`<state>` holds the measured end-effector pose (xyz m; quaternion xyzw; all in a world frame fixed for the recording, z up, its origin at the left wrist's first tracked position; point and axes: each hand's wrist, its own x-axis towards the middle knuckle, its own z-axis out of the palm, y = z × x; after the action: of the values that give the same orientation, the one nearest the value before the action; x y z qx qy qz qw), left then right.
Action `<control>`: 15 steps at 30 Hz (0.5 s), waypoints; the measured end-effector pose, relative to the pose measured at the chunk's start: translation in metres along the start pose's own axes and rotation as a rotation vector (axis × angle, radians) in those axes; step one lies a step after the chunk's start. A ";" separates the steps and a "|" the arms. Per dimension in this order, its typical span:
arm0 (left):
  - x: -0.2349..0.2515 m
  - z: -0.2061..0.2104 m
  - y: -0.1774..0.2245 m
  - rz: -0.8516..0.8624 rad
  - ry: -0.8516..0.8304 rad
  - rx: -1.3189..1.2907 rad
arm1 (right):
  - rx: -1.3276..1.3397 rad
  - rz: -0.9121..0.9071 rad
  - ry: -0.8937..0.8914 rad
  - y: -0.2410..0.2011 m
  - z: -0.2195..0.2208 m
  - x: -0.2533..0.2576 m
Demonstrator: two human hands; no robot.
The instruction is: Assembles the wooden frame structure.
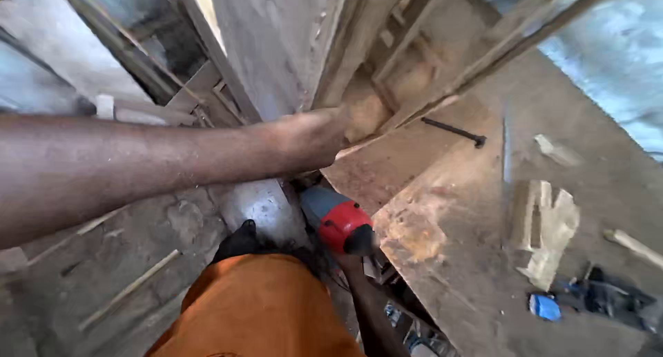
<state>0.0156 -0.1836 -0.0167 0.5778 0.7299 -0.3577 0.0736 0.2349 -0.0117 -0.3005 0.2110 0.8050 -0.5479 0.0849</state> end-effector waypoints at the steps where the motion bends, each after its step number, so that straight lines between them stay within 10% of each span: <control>1: -0.001 0.001 0.000 -0.016 0.028 -0.024 | -0.031 0.011 -0.016 -0.001 0.000 0.003; 11: -0.006 -0.006 0.006 -0.091 0.020 -0.016 | -0.282 0.223 -0.296 -0.040 -0.011 0.010; 15: -0.006 -0.006 0.008 -0.105 0.015 0.016 | -0.073 -0.007 -0.153 0.007 -0.002 0.004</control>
<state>0.0266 -0.1840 -0.0132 0.5421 0.7568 -0.3625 0.0445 0.2346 -0.0065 -0.3069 0.1625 0.8163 -0.5331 0.1521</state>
